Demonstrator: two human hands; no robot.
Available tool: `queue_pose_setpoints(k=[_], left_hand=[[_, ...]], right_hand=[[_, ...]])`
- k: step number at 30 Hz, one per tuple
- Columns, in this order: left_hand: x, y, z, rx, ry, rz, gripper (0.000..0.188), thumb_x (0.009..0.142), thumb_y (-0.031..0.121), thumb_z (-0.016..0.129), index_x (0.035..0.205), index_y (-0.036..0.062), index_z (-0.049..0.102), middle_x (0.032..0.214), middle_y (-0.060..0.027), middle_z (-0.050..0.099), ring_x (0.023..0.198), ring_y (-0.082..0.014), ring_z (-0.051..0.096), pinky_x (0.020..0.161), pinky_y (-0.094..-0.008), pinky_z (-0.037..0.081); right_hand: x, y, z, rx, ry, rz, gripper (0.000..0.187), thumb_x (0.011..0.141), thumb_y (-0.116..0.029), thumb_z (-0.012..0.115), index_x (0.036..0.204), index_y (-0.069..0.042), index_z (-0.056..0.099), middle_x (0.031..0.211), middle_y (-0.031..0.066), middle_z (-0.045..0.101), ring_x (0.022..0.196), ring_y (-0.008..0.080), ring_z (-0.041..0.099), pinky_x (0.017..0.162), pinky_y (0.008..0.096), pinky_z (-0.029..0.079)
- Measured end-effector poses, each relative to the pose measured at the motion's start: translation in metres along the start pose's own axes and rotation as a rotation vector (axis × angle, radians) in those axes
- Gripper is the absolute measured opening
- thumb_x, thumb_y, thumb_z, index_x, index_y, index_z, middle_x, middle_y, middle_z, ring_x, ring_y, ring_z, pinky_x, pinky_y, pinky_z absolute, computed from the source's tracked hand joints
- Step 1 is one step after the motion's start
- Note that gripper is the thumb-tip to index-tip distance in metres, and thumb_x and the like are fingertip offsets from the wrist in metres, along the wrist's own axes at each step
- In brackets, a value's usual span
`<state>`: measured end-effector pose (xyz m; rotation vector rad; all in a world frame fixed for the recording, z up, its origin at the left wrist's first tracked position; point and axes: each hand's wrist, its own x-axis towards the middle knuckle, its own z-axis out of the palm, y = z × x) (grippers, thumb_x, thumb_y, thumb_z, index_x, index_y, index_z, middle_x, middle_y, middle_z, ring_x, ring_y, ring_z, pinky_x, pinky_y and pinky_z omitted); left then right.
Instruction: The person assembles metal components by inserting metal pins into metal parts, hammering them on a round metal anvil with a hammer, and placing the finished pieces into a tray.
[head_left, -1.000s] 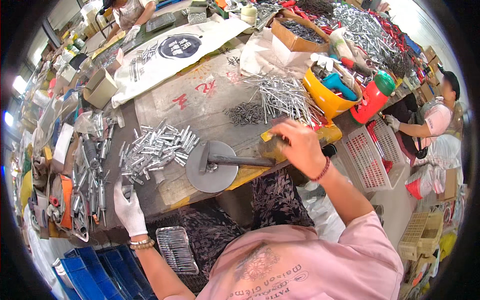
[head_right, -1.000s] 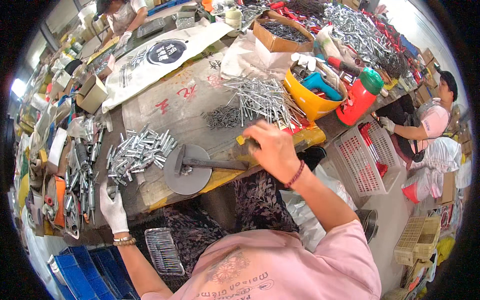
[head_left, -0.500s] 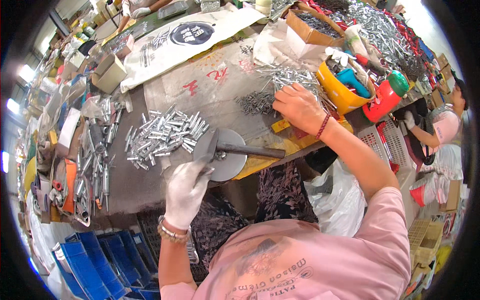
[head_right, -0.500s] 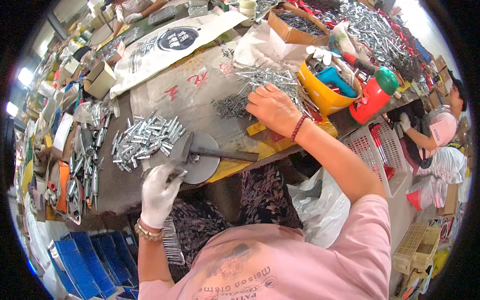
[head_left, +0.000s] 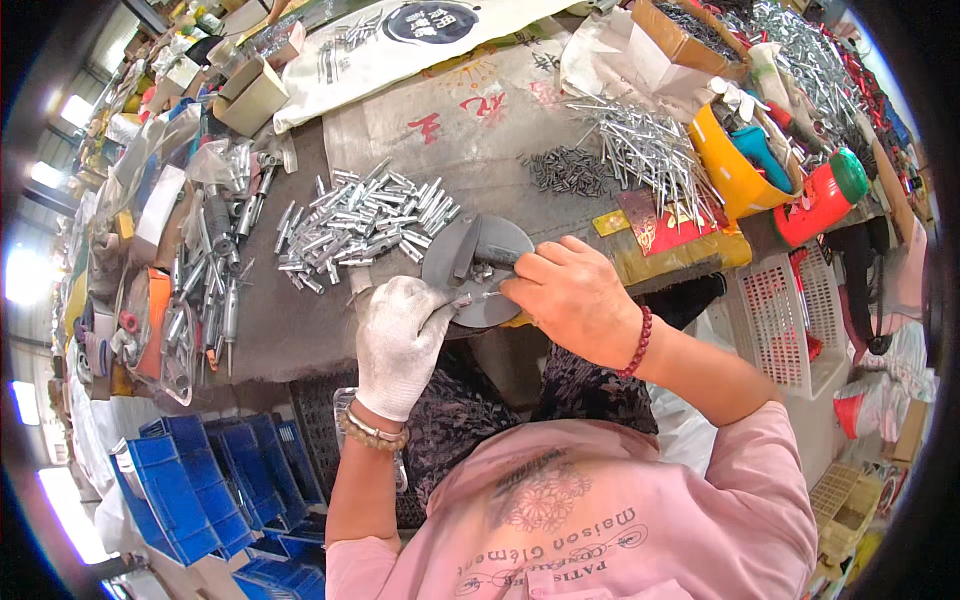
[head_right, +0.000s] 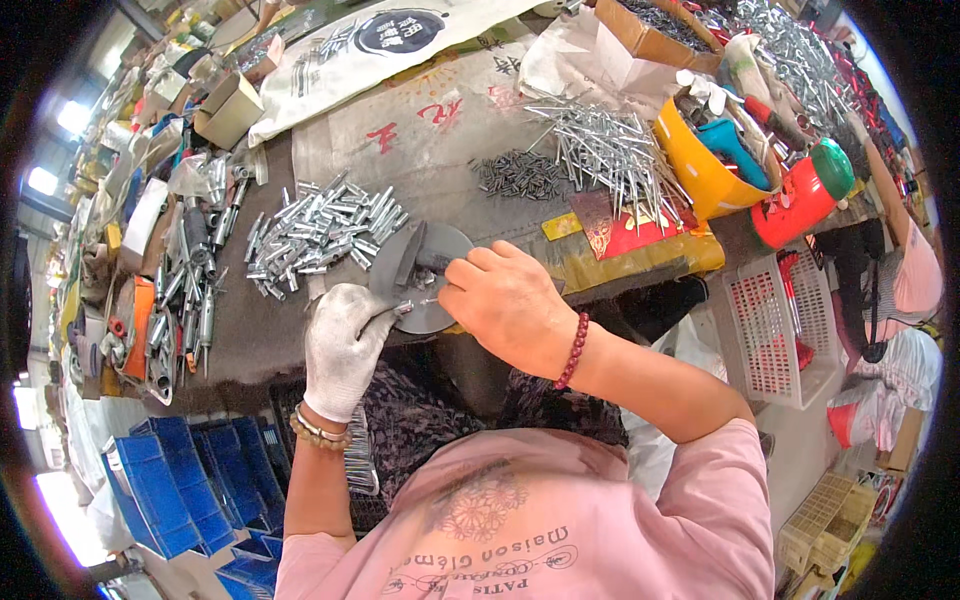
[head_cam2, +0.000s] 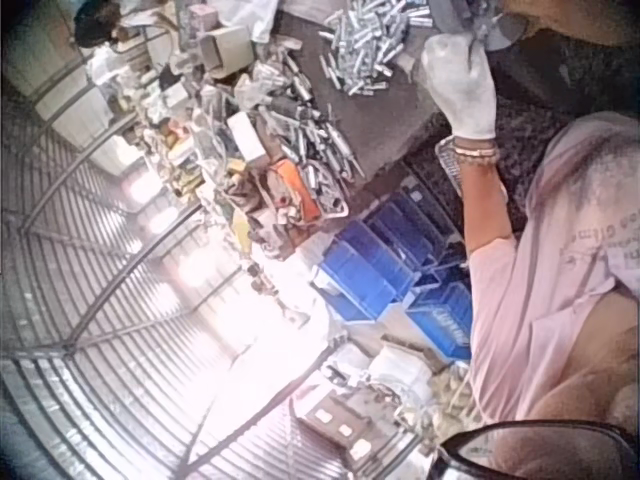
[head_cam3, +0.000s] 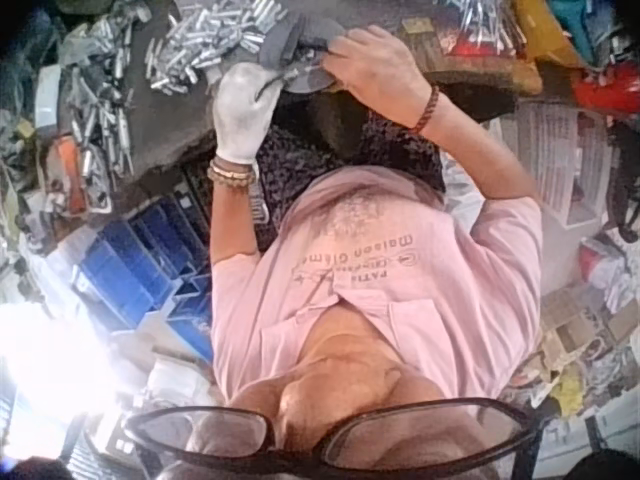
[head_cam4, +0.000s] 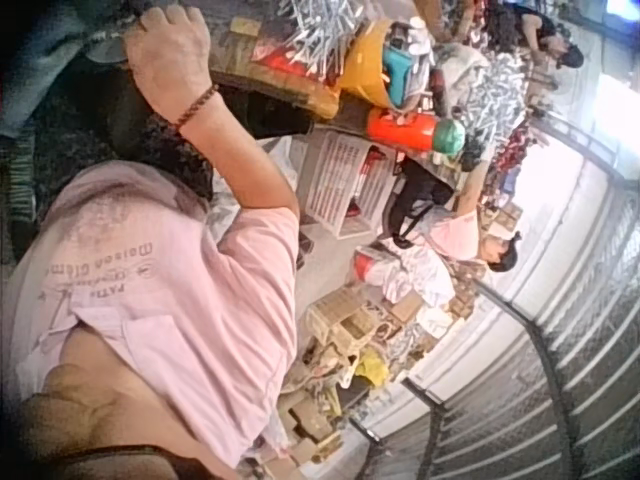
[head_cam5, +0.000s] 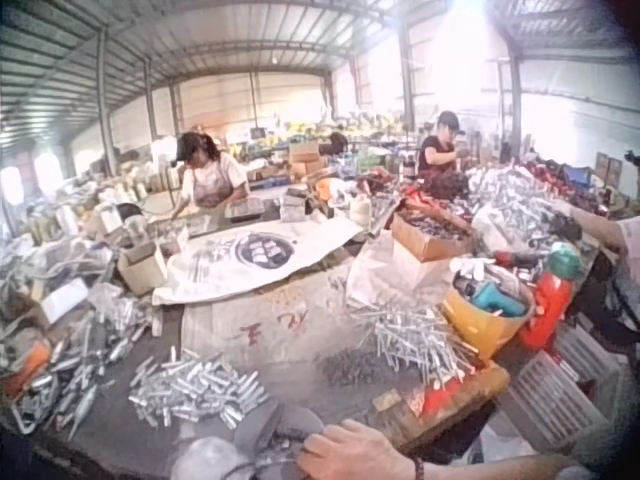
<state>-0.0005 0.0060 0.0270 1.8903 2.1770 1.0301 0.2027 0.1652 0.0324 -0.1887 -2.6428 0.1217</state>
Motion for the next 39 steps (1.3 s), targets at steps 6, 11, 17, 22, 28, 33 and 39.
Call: queue_pose_setpoints(k=[6, 11, 17, 22, 28, 33, 39], left_hand=[[-0.002, 0.002, 0.002, 0.021, 0.021, -0.023, 0.014, 0.086, 0.005, 0.082, 0.1, 0.0033, 0.079, 0.098, -0.0139, 0.074, 0.099, -0.0353, 0.071, 0.091, -0.0456, 0.055], [-0.004, -0.001, 0.005, 0.008, 0.021, -0.004, 0.015, 0.088, 0.005, 0.08, 0.103, 0.0042, 0.079, 0.101, -0.014, 0.074, 0.1, -0.0358, 0.071, 0.092, -0.046, 0.056], [-0.006, 0.004, 0.004, 0.109, -0.009, -0.031, 0.014, 0.087, 0.005, 0.08, 0.101, 0.006, 0.081, 0.101, -0.0129, 0.074, 0.1, -0.0355, 0.071, 0.091, -0.045, 0.056], [-0.012, -0.004, 0.009, 0.059, 0.047, 0.01, 0.017, 0.086, 0.004, 0.08, 0.103, 0.0062, 0.083, 0.099, -0.0114, 0.074, 0.098, -0.0329, 0.07, 0.088, -0.043, 0.056], [-0.014, -0.011, 0.014, -0.177, 0.079, -0.031, 0.02, 0.082, -0.001, 0.082, 0.101, 0.0047, 0.082, 0.098, -0.0115, 0.071, 0.098, -0.0319, 0.068, 0.088, -0.042, 0.054], [-0.01, -0.011, 0.011, -0.086, 0.057, -0.001, 0.015, 0.086, 0.009, 0.084, 0.101, 0.0076, 0.083, 0.096, -0.011, 0.071, 0.095, -0.0335, 0.069, 0.085, -0.0446, 0.055], [-0.012, -0.005, 0.013, 0.013, 0.083, 0.022, 0.014, 0.085, 0.011, 0.085, 0.1, 0.0103, 0.083, 0.092, -0.0107, 0.07, 0.094, -0.0341, 0.068, 0.083, -0.0452, 0.055]], right_hand=[[0.002, -0.003, 0.009, 0.016, -0.003, 0.006, 0.002, 0.084, -0.017, 0.071, 0.083, -0.015, 0.071, 0.093, 0.0009, 0.062, 0.096, 0.0208, 0.064, 0.087, 0.0371, 0.051], [0.006, -0.003, 0.011, -0.027, 0.007, -0.059, 0.004, 0.085, -0.018, 0.071, 0.082, -0.015, 0.071, 0.093, 0.0004, 0.062, 0.095, 0.02, 0.064, 0.086, 0.0362, 0.051], [0.009, -0.001, 0.011, -0.024, -0.003, -0.126, 0.003, 0.084, -0.017, 0.071, 0.082, -0.015, 0.07, 0.092, 0.0002, 0.062, 0.093, 0.0195, 0.064, 0.084, 0.0352, 0.053], [0.015, 0.003, 0.009, -0.011, -0.029, -0.192, 0.003, 0.084, -0.017, 0.07, 0.081, -0.014, 0.07, 0.092, -0.0001, 0.062, 0.093, 0.0195, 0.065, 0.084, 0.0349, 0.054], [0.023, 0.01, 0.008, 0.04, -0.097, -0.276, 0.004, 0.085, -0.017, 0.07, 0.086, -0.013, 0.071, 0.093, 0.0004, 0.06, 0.093, 0.0201, 0.064, 0.084, 0.0351, 0.053], [0.023, 0.009, 0.011, 0.006, -0.114, -0.295, 0.013, 0.087, -0.019, 0.069, 0.095, -0.011, 0.074, 0.095, 0.0, 0.058, 0.095, 0.0189, 0.062, 0.085, 0.0342, 0.053], [0.016, 0.056, 0.013, 0.148, 0.189, 0.209, 0.017, 0.08, -0.01, 0.08, 0.097, -0.012, 0.079, 0.093, 0.009, 0.068, 0.096, 0.0328, 0.071, 0.087, 0.0453, 0.06]])
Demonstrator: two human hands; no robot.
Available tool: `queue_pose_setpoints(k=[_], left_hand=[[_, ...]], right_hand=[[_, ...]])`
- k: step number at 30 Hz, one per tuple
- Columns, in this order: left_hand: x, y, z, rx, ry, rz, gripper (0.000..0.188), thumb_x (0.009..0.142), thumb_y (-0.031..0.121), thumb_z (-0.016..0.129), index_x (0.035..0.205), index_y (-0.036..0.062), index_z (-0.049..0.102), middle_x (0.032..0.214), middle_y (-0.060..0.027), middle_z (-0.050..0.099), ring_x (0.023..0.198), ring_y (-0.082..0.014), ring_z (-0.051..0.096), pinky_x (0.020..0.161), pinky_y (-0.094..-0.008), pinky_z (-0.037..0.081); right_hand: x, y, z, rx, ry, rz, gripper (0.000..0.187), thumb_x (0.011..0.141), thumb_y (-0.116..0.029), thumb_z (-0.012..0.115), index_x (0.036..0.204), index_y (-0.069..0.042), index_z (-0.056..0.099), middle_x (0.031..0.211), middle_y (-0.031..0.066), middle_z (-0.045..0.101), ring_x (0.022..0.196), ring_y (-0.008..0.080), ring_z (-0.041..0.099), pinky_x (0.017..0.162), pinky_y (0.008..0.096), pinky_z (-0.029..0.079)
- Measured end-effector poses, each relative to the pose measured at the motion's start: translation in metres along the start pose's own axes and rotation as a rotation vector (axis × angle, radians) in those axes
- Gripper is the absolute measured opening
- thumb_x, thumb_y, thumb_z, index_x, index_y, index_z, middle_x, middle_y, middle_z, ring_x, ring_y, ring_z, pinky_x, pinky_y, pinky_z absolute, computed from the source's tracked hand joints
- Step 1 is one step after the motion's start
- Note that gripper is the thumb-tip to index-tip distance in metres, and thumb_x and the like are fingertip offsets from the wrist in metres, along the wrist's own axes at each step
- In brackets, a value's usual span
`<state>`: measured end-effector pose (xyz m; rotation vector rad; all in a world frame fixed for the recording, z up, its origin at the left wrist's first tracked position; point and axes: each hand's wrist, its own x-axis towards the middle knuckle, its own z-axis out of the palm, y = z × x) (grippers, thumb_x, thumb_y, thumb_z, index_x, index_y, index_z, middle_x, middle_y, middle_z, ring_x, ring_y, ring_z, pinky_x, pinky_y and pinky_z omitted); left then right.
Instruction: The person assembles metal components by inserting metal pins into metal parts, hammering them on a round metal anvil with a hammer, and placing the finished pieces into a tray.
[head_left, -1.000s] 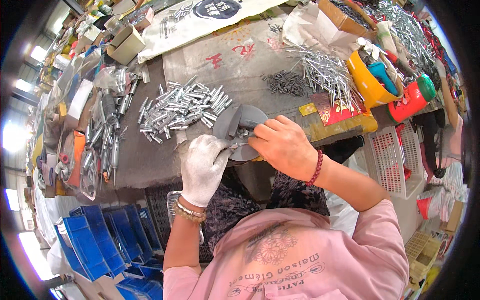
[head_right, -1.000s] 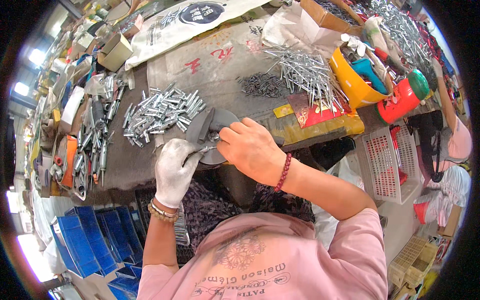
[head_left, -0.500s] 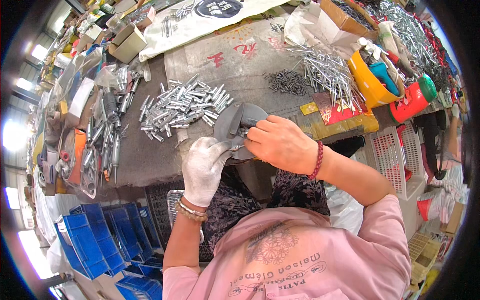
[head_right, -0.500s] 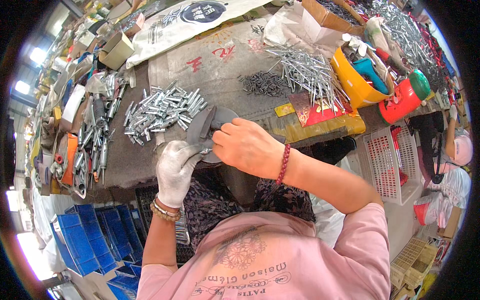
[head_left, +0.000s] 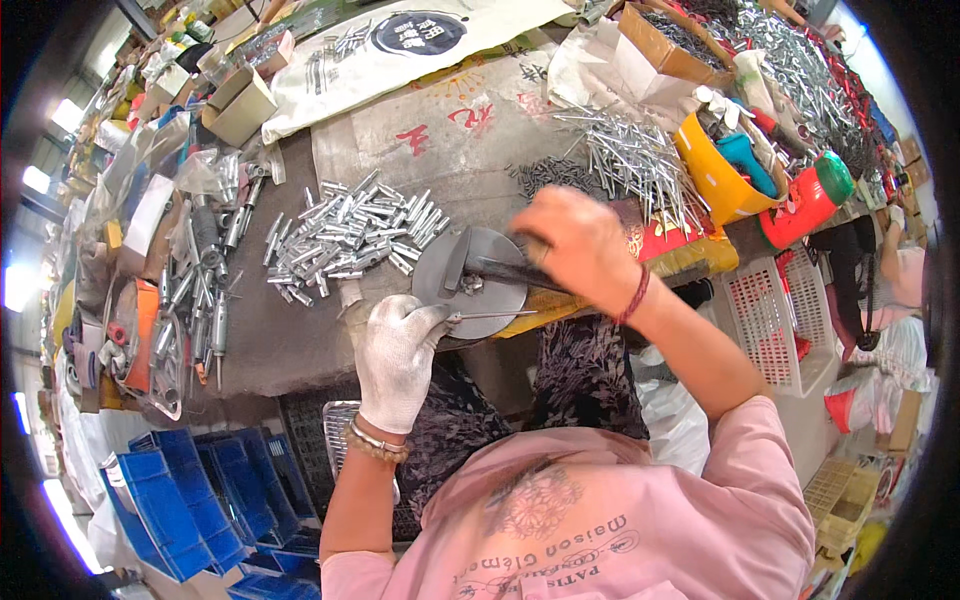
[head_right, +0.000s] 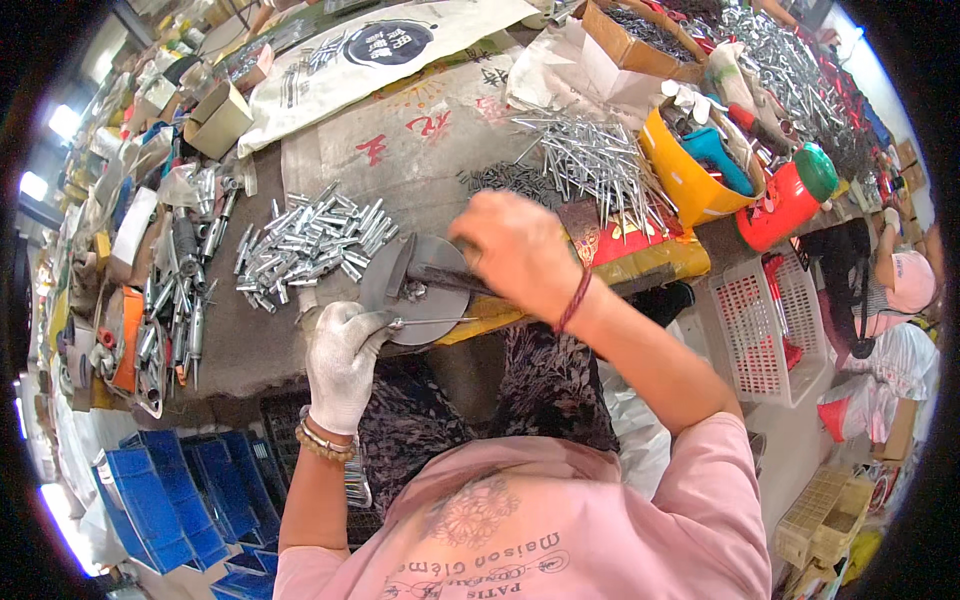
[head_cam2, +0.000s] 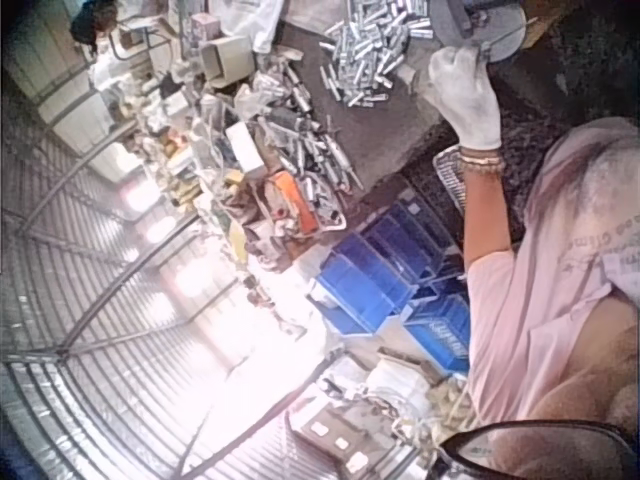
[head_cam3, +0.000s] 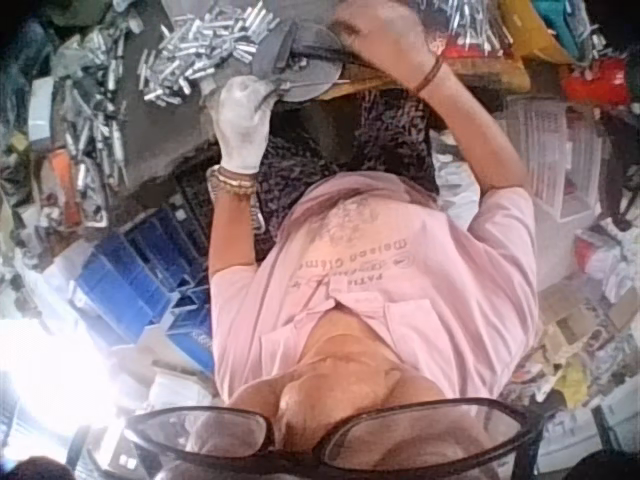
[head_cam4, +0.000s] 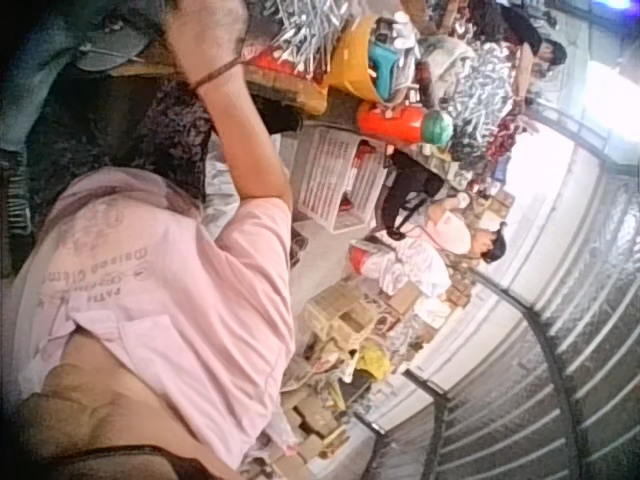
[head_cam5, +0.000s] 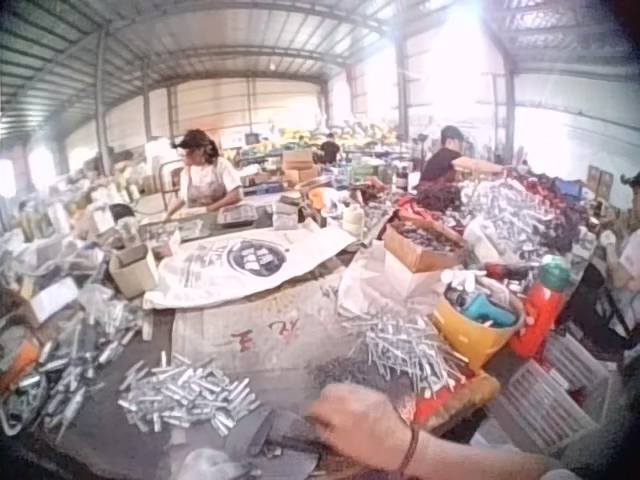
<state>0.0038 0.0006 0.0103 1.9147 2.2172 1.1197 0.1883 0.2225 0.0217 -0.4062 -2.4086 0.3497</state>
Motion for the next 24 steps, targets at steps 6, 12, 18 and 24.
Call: queue_pose_setpoints(k=[6, 12, 18, 24], left_hand=[[-0.001, -0.001, 0.001, 0.019, 0.012, -0.025, 0.013, 0.086, 0.014, 0.086, 0.098, 0.0119, 0.084, 0.091, -0.0102, 0.07, 0.093, -0.0338, 0.069, 0.082, -0.0454, 0.055], [-0.004, 0.0, 0.004, -0.008, 0.015, -0.032, 0.015, 0.086, 0.006, 0.083, 0.101, 0.0076, 0.082, 0.096, -0.0113, 0.071, 0.097, -0.0337, 0.068, 0.088, -0.0443, 0.054], [-0.006, -0.006, 0.008, 0.044, 0.051, 0.014, 0.012, 0.087, 0.012, 0.082, 0.099, 0.0124, 0.081, 0.095, -0.0089, 0.069, 0.096, -0.0337, 0.069, 0.083, -0.046, 0.056], [-0.003, -0.004, 0.004, 0.063, 0.029, 0.024, 0.013, 0.089, 0.014, 0.08, 0.101, 0.0126, 0.08, 0.095, -0.0085, 0.068, 0.095, -0.0334, 0.068, 0.082, -0.0457, 0.056]], right_hand=[[0.017, 0.043, 0.014, -0.181, -0.06, 0.157, 0.02, 0.085, -0.009, 0.081, 0.105, -0.012, 0.081, 0.106, 0.0088, 0.07, 0.107, 0.0325, 0.071, 0.092, 0.0443, 0.059], [0.032, 0.035, 0.02, -0.311, -0.176, 0.111, 0.015, 0.086, -0.011, 0.081, 0.1, -0.008, 0.076, 0.108, 0.0092, 0.068, 0.111, 0.0337, 0.07, 0.095, 0.0453, 0.058], [0.016, -0.022, 0.009, 0.186, -0.101, 0.158, 0.019, 0.088, -0.003, 0.075, 0.107, -0.005, 0.071, 0.105, 0.0158, 0.071, 0.103, 0.0398, 0.071, 0.091, 0.0489, 0.058], [-0.01, -0.072, 0.023, 0.411, -0.068, 0.117, 0.029, 0.079, 0.006, 0.074, 0.105, -0.007, 0.072, 0.112, 0.0117, 0.07, 0.109, 0.0371, 0.068, 0.095, 0.047, 0.052]])
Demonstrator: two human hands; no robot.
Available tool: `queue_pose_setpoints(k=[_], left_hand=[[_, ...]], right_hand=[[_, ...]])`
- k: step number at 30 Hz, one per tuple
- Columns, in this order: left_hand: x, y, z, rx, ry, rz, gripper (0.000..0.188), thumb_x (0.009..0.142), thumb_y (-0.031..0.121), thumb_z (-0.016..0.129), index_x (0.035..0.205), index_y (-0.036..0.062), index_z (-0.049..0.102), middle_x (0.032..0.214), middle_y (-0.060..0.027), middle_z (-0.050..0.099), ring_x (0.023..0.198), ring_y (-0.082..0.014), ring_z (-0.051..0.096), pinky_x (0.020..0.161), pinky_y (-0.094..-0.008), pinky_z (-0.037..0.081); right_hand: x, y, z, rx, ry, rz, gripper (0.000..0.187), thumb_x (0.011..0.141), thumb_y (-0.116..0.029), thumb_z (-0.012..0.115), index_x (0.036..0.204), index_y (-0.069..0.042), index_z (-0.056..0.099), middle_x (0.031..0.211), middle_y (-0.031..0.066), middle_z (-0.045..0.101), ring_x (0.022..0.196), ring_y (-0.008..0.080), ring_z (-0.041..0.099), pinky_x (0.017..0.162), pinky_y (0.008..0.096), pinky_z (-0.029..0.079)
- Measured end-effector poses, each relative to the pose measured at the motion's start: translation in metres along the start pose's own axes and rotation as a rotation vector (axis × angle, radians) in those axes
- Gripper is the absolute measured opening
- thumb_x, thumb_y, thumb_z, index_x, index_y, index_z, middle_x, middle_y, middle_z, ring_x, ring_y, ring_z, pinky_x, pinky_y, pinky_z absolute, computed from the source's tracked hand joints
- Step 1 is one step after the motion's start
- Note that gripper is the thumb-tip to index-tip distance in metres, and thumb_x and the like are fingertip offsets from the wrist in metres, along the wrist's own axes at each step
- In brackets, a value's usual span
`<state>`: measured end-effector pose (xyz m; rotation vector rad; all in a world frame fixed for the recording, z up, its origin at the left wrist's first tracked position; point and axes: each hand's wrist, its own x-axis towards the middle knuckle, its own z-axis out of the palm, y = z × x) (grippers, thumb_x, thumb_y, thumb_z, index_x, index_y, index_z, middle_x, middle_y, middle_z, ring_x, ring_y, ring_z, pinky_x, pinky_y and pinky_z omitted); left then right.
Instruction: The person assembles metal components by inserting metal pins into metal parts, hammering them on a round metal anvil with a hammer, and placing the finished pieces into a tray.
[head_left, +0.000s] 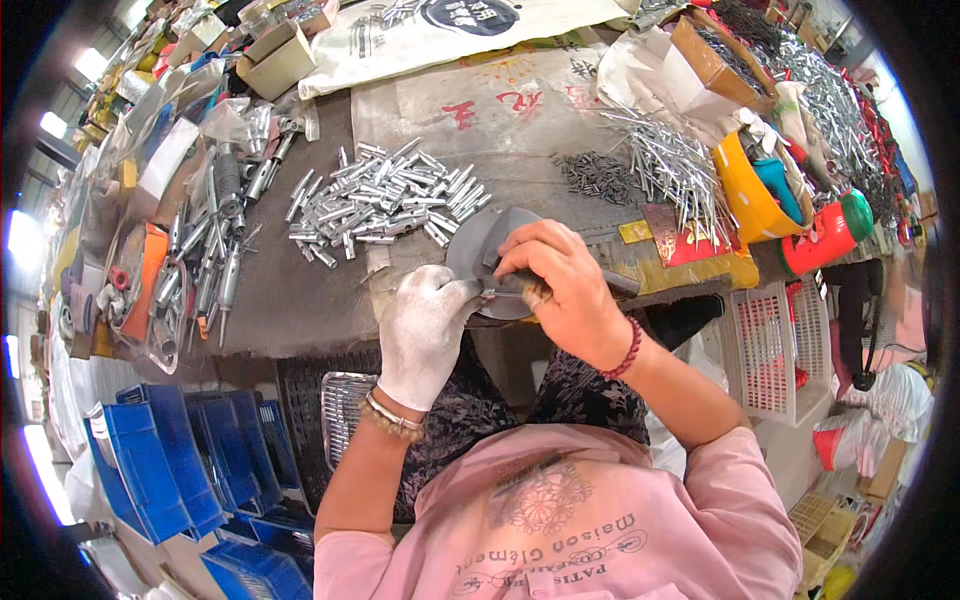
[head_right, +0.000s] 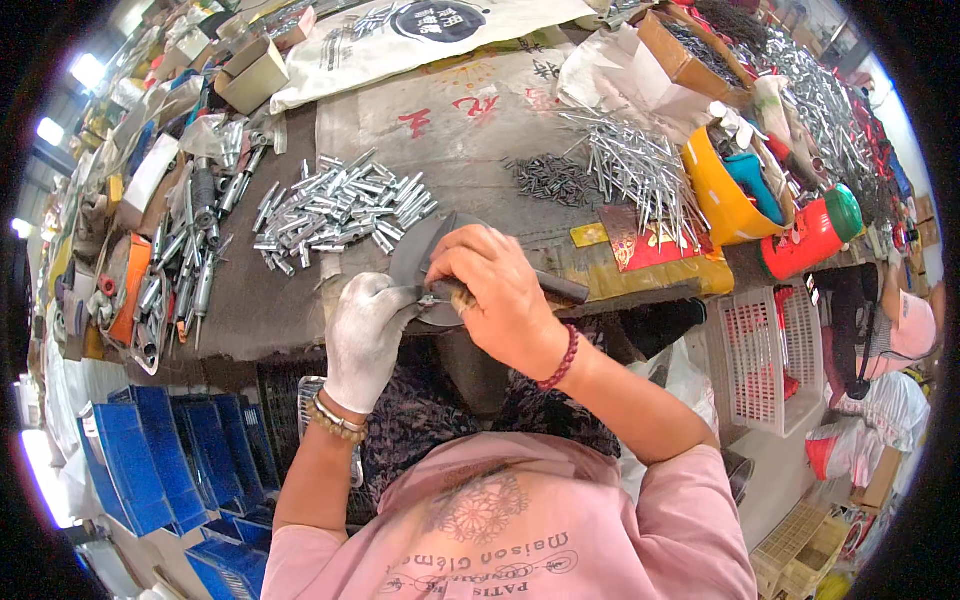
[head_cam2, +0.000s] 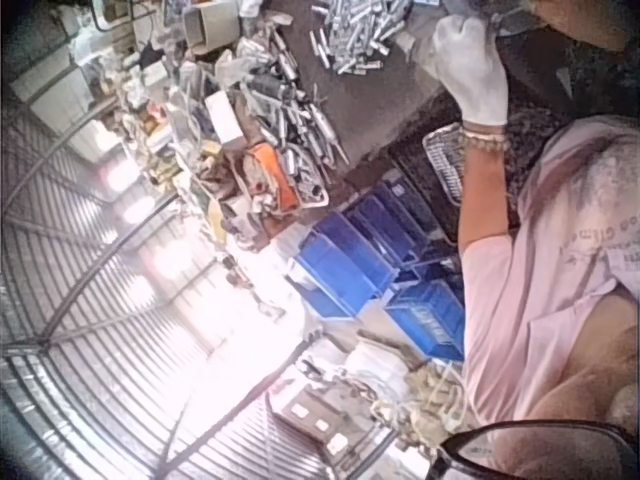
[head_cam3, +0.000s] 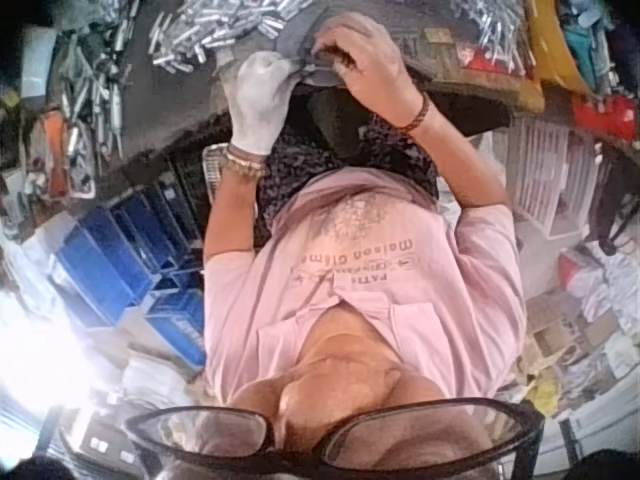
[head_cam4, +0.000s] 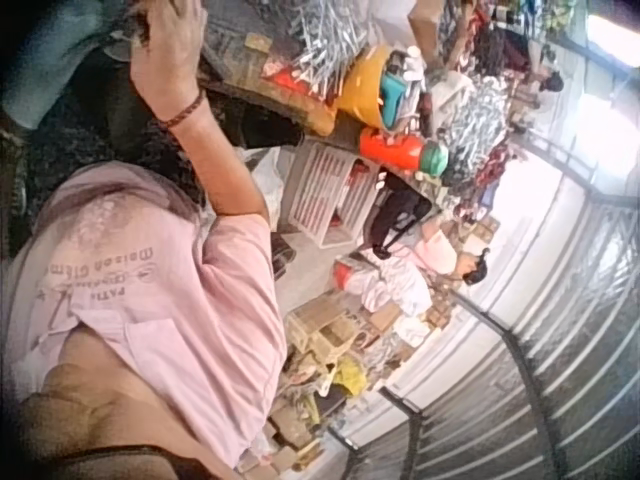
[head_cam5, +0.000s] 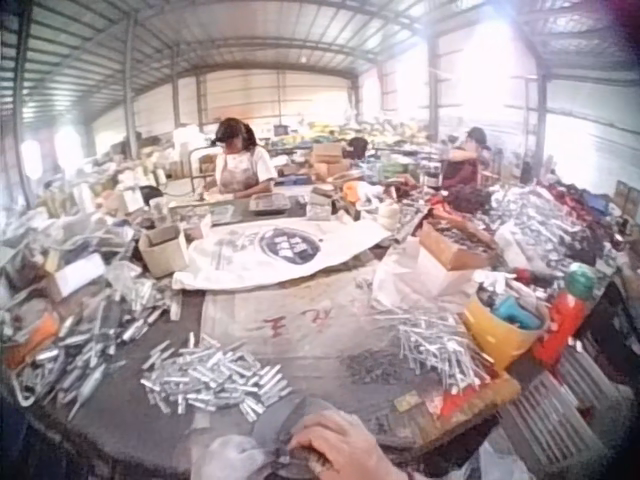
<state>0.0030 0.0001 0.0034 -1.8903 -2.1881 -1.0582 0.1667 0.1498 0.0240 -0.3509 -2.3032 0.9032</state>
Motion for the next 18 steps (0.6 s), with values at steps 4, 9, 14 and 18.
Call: queue_pose_setpoints(k=[4, 9, 14, 18], left_hand=[[-0.003, -0.003, 0.003, 0.003, 0.021, -0.002, 0.013, 0.088, 0.014, 0.081, 0.101, 0.0128, 0.08, 0.095, -0.0082, 0.067, 0.095, -0.0332, 0.068, 0.081, -0.0454, 0.056], [-0.006, -0.006, 0.003, -0.019, 0.039, 0.001, 0.015, 0.087, 0.014, 0.082, 0.102, 0.013, 0.08, 0.096, -0.0083, 0.068, 0.095, -0.0332, 0.069, 0.082, -0.0452, 0.056], [-0.003, -0.004, 0.002, -0.021, 0.025, 0.004, 0.015, 0.087, 0.013, 0.082, 0.102, 0.0128, 0.08, 0.096, -0.0084, 0.068, 0.095, -0.0331, 0.069, 0.082, -0.0452, 0.056], [-0.004, -0.004, 0.003, -0.027, 0.025, 0.001, 0.015, 0.086, 0.012, 0.082, 0.101, 0.0122, 0.08, 0.095, -0.0085, 0.067, 0.095, -0.0333, 0.068, 0.083, -0.0456, 0.057]], right_hand=[[-0.01, 0.004, 0.021, -0.113, 0.075, -0.069, 0.034, 0.073, 0.006, 0.075, 0.102, -0.012, 0.073, 0.118, 0.0051, 0.066, 0.117, 0.0316, 0.062, 0.104, 0.0447, 0.044], [-0.012, 0.005, 0.026, -0.148, 0.066, -0.054, 0.033, 0.073, 0.006, 0.074, 0.101, -0.012, 0.074, 0.117, 0.005, 0.066, 0.117, 0.0307, 0.062, 0.104, 0.0448, 0.043], [-0.011, 0.006, 0.026, -0.182, 0.075, -0.068, 0.033, 0.074, 0.006, 0.074, 0.102, -0.012, 0.074, 0.116, 0.0048, 0.066, 0.116, 0.0305, 0.062, 0.104, 0.0452, 0.043], [-0.012, 0.002, 0.024, -0.25, 0.082, -0.104, 0.027, 0.078, 0.002, 0.074, 0.101, -0.01, 0.074, 0.116, 0.0048, 0.066, 0.114, 0.0294, 0.063, 0.104, 0.0448, 0.045]])
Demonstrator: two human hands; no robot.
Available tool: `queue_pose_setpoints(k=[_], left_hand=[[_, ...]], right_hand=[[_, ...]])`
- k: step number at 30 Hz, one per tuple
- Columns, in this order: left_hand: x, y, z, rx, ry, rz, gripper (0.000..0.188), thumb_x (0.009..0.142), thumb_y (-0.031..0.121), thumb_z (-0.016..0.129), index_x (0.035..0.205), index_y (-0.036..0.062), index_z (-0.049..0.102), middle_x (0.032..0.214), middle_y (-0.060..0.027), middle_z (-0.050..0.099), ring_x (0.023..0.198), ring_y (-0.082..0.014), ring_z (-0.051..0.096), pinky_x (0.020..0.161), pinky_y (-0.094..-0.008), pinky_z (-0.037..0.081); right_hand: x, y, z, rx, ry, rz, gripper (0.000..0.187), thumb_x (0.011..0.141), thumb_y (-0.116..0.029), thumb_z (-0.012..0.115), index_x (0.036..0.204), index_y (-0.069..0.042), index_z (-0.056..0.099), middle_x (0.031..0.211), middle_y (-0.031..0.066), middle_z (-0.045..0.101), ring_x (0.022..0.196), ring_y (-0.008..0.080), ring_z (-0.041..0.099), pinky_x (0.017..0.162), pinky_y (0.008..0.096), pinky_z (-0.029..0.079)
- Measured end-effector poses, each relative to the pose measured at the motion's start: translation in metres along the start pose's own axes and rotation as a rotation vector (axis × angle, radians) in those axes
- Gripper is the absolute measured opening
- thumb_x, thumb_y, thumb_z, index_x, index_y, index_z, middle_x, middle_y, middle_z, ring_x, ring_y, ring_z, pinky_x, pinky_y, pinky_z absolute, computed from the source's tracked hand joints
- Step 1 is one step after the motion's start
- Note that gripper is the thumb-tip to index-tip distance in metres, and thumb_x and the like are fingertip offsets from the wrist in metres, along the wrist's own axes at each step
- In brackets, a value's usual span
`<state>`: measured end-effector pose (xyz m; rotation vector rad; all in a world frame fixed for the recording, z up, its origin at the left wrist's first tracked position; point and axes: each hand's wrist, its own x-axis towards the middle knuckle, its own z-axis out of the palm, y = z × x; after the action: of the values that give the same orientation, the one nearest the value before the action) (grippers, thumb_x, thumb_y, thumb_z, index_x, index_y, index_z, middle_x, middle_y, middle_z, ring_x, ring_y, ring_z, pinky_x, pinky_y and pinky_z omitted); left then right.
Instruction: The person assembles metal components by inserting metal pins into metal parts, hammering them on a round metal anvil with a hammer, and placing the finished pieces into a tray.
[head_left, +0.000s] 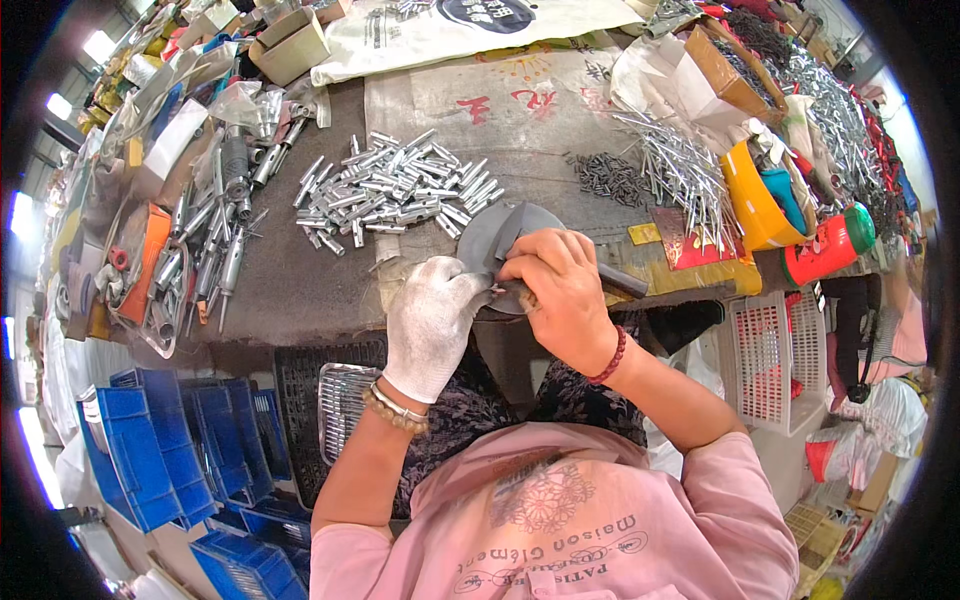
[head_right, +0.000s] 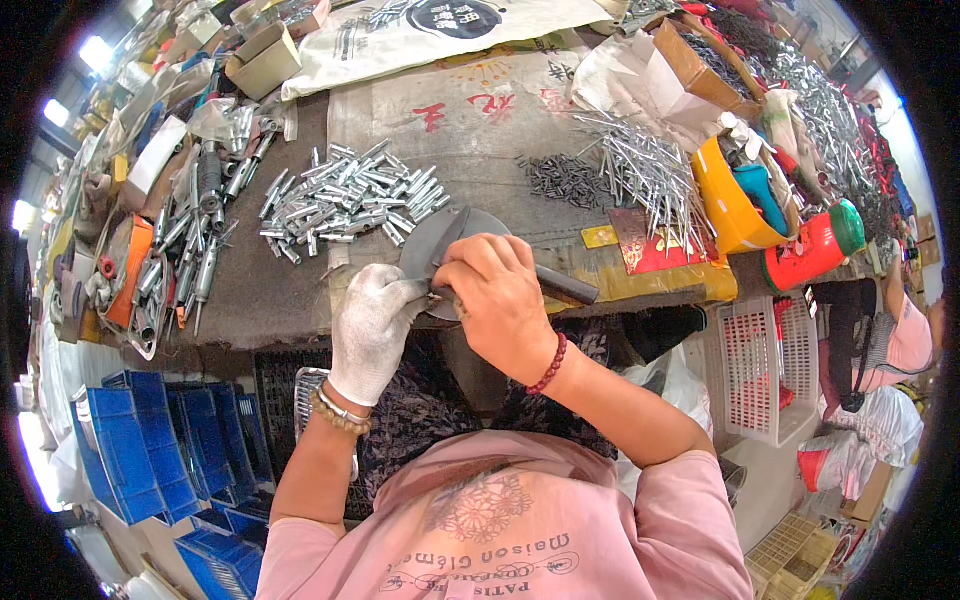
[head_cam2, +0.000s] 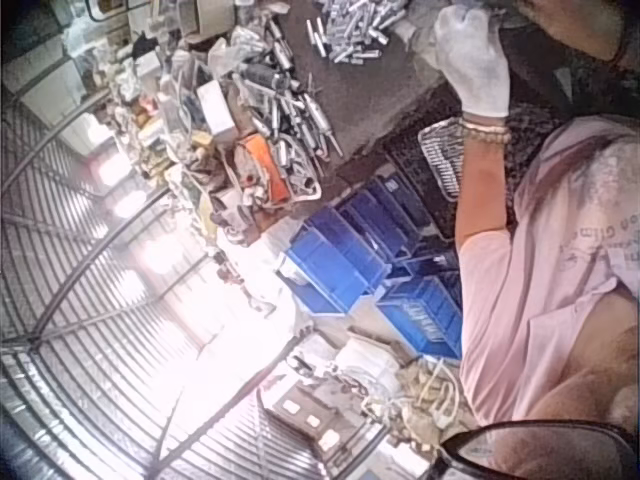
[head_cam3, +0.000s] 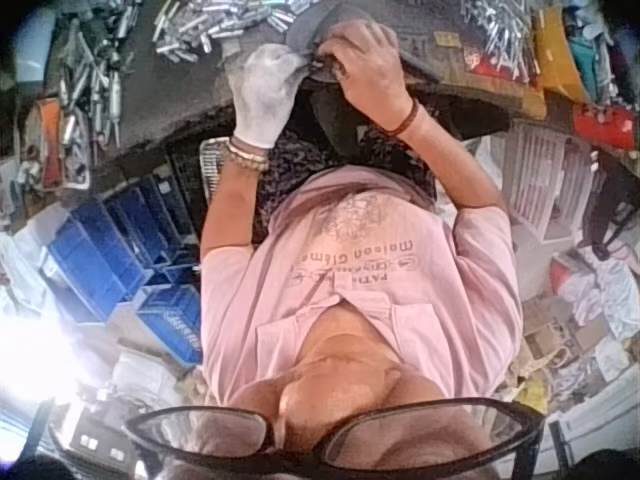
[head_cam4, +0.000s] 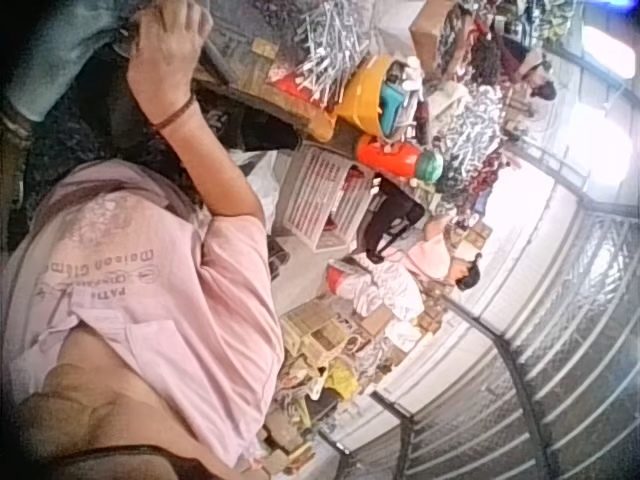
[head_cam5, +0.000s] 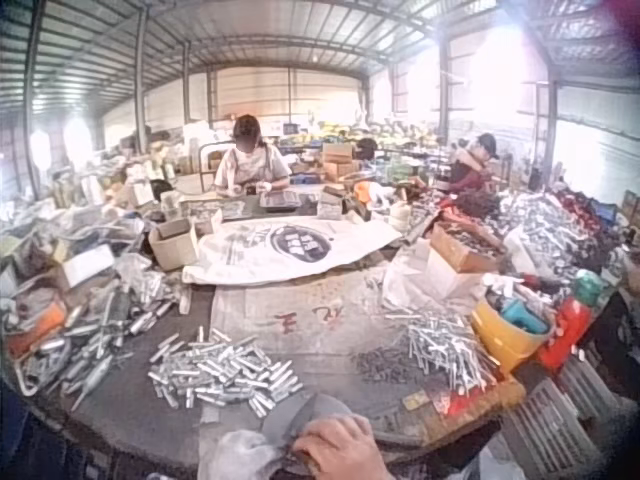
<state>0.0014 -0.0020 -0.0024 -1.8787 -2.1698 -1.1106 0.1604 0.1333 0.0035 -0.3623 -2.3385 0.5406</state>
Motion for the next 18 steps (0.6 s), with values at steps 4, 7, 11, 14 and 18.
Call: queue_pose_setpoints(k=[4, 7, 11, 14, 18], left_hand=[[-0.004, -0.003, 0.003, 0.015, 0.006, -0.016, 0.015, 0.085, 0.011, 0.083, 0.1, 0.0117, 0.079, 0.095, -0.0088, 0.066, 0.096, -0.0336, 0.068, 0.083, -0.0458, 0.057], [-0.004, -0.003, 0.003, 0.01, 0.022, -0.012, 0.016, 0.084, 0.01, 0.083, 0.099, 0.0112, 0.078, 0.095, -0.0094, 0.066, 0.096, -0.0342, 0.068, 0.082, -0.0464, 0.057], [-0.002, -0.002, 0.003, 0.027, -0.009, -0.003, 0.016, 0.084, 0.009, 0.083, 0.099, 0.0104, 0.079, 0.095, -0.0099, 0.067, 0.097, -0.0346, 0.069, 0.082, -0.0467, 0.057], [-0.002, -0.004, 0.004, 0.01, 0.008, 0.0, 0.016, 0.084, 0.01, 0.083, 0.099, 0.0103, 0.08, 0.094, -0.0099, 0.067, 0.096, -0.0344, 0.069, 0.081, -0.0465, 0.057], [0.0, 0.001, 0.0, -0.043, 0.007, -0.023, 0.018, 0.083, 0.004, 0.086, 0.101, 0.0071, 0.082, 0.094, -0.011, 0.068, 0.092, -0.0341, 0.067, 0.083, -0.0447, 0.054]], right_hand=[[0.005, -0.006, -0.003, -0.146, 0.016, -0.143, 0.016, 0.085, -0.006, 0.071, 0.1, -0.008, 0.073, 0.115, 0.0051, 0.065, 0.113, 0.0274, 0.064, 0.107, 0.044, 0.046], [0.008, -0.011, -0.009, -0.2, -0.037, -0.184, 0.016, 0.086, -0.008, 0.07, 0.102, -0.007, 0.073, 0.115, 0.0059, 0.065, 0.114, 0.0272, 0.064, 0.108, 0.044, 0.047], [0.008, -0.007, -0.009, -0.226, -0.12, -0.191, 0.026, 0.085, -0.007, 0.071, 0.111, -0.007, 0.073, 0.121, 0.0078, 0.065, 0.118, 0.0286, 0.065, 0.108, 0.045, 0.048], [0.007, 0.002, -0.019, -0.07, -0.154, -0.141, 0.032, 0.084, -0.007, 0.074, 0.117, -0.007, 0.074, 0.126, 0.0091, 0.066, 0.119, 0.0306, 0.065, 0.106, 0.0463, 0.049], [0.013, 0.009, -0.053, -0.305, -0.15, 0.034, 0.041, 0.083, -0.008, 0.082, 0.123, -0.008, 0.074, 0.122, 0.0107, 0.068, 0.12, 0.0341, 0.066, 0.103, 0.0468, 0.051]])
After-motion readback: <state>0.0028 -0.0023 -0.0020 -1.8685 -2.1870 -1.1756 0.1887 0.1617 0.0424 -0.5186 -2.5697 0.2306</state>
